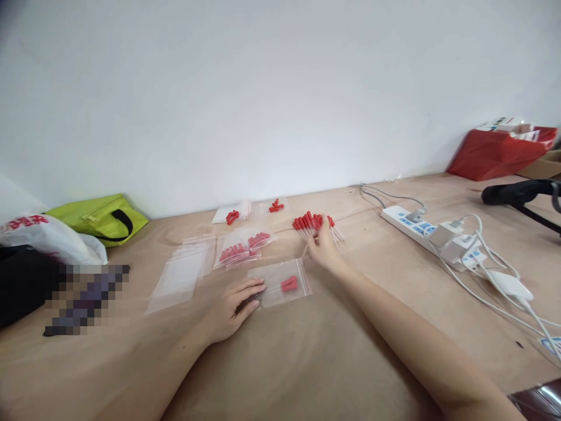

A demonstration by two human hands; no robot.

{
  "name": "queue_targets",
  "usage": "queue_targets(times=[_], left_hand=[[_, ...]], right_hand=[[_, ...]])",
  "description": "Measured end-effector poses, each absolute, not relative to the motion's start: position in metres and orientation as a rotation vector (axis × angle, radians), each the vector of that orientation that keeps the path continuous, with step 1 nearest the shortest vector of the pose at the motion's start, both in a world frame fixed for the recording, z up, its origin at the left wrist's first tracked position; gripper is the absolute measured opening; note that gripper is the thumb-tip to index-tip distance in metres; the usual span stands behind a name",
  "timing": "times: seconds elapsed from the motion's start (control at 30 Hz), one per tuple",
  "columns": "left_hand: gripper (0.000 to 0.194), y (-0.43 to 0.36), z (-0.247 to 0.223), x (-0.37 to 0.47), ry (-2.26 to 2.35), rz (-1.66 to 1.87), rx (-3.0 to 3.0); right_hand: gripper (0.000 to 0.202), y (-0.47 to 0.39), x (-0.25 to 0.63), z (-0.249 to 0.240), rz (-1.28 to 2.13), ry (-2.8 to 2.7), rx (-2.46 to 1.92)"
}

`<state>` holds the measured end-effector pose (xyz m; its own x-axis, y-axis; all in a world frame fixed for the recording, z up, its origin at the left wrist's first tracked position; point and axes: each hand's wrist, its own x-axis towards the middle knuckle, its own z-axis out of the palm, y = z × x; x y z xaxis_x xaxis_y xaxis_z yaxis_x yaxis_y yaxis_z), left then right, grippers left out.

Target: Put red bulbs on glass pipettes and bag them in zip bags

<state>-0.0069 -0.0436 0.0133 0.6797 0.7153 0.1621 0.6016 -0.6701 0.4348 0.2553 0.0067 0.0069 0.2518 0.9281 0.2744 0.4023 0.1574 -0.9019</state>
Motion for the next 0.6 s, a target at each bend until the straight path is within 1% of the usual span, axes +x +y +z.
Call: queue_targets(times=[0.1,0.17,0.27,0.37,0.5,0.6], left_hand=[[0.03,-0.043,0.015,-0.006,1.048,0.452,2.548],[0.031,-0.043,0.015,-0.006,1.052,0.443,2.55],[0.031,-0.042,0.015,-0.007,1.057,0.43,2.556],[0.032,-0.043,0.015,-0.007,1.064,0.419,2.553],[0.038,-0.045,0.016,-0.007,1.082,0.414,2.545],[0.039,-0.045,0.017,-0.007,1.088,0.41,2.541]], right_hand=[[0.075,-0.016,0.263,-0.009,0.79,-1.089,-1.333],[0.074,-0.024,0.259,-0.015,0.825,-0.938,-1.299],[0.069,-0.028,0.249,-0.015,0.851,-0.854,-1.237],[0.059,-0.028,0.239,-0.014,0.922,-0.852,-1.16],[0.039,-0.031,0.231,-0.014,1.06,-0.89,-1.125],[0.029,-0.035,0.229,-0.014,1.075,-0.999,-1.153]])
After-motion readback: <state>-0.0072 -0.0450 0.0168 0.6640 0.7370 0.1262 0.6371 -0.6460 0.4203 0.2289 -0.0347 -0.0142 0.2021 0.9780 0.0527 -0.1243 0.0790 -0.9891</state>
